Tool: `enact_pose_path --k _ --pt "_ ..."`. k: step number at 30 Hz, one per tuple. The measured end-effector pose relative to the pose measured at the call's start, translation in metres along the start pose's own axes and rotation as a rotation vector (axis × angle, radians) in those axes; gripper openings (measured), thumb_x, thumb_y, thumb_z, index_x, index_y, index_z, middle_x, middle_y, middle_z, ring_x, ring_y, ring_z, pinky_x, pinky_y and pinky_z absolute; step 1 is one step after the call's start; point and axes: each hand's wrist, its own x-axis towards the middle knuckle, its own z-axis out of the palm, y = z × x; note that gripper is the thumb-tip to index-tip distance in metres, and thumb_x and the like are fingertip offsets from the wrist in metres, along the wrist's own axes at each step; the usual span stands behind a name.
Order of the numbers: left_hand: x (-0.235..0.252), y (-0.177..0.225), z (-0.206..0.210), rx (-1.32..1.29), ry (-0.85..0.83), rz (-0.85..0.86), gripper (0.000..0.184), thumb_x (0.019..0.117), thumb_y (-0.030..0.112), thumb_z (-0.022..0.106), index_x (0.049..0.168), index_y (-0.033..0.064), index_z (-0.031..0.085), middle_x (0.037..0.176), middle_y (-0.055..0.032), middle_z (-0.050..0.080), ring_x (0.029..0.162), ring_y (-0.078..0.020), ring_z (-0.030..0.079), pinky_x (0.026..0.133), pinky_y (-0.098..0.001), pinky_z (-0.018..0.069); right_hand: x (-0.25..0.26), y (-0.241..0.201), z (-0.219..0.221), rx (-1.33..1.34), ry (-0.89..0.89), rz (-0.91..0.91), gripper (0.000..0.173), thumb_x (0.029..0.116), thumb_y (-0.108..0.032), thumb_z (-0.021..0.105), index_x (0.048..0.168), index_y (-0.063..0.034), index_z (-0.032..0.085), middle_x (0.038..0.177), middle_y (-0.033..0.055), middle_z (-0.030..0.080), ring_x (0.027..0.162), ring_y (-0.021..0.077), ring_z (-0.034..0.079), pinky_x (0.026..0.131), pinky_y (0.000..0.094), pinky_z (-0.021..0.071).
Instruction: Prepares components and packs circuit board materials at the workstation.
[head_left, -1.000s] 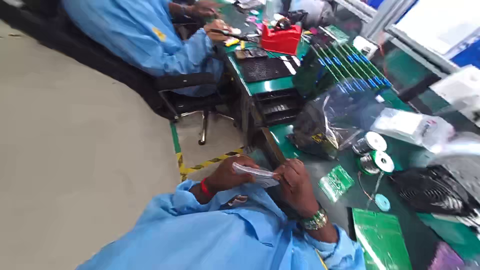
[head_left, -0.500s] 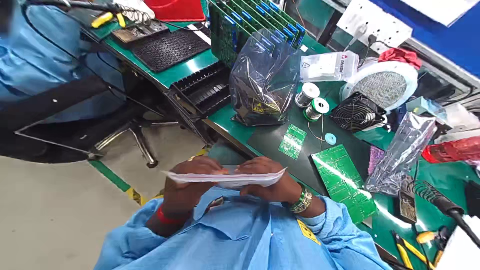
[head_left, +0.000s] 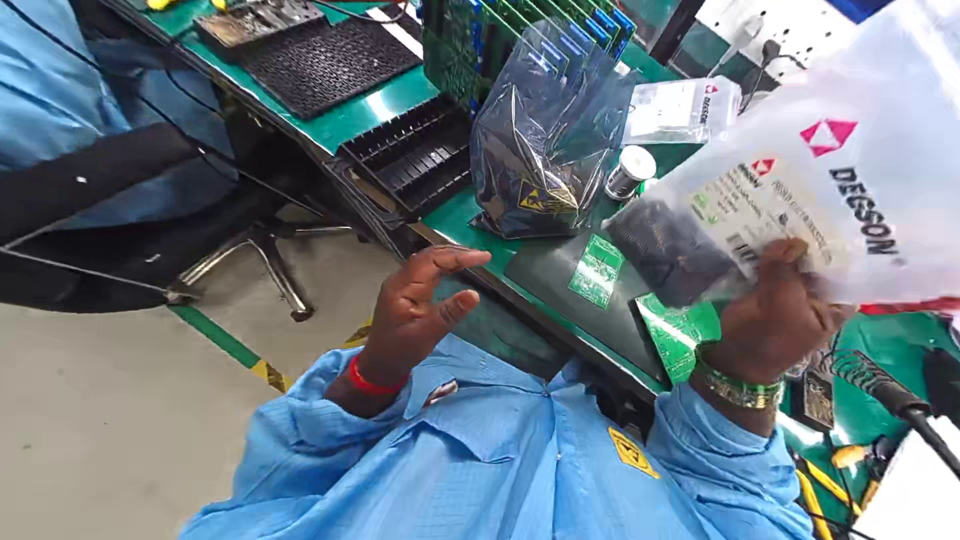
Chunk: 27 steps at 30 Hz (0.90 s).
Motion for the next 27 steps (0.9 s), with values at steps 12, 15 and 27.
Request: enact_pose_path --k 12,15,27 --pt "-0.01 -0.007 -0.025 0.089 0.101 -0.015 0.022 0.0999 0.028 0.066 0.113 0.0108 0.073 0.114 0.0034 0.073 0.112 -0.0092 0.067 0.101 -0.0324 0.0545 0.043 0.075 -0.006 -0.705 0.061 0.204 0.108 0.0805 -0.019 0.08 0.157 0.0129 0.011 0.156 0.0361 0.031 0.143 0.0379 0.04 0.117 0.0431 0.0383" --pt "0.007 0.001 -0.036 0.217 0.107 0.089 0.022 0.0994 0.027 0.066 0.115 0.0111 0.072 0.119 0.0028 0.071 0.117 -0.0095 0.064 0.102 -0.0325 0.054 0.049 0.045 0.001 -0.877 0.101 -0.119 0.1 0.0854 -0.023 0.075 0.156 0.0143 0.015 0.154 0.0438 0.026 0.139 0.0513 0.039 0.111 0.0526 0.0392" --pt "0.165 0.046 0.005 0.93 -0.143 0.055 0.059 0.0968 0.023 0.068 0.152 0.0143 0.05 0.15 -0.0248 0.047 0.14 -0.04 0.046 0.111 -0.0552 0.0407 0.099 0.005 0.131 -0.737 -0.79 -0.289 0.048 0.0899 -0.017 0.075 0.135 -0.0053 0.064 0.133 0.025 0.062 0.121 0.0419 0.06 0.097 0.0574 0.0494"
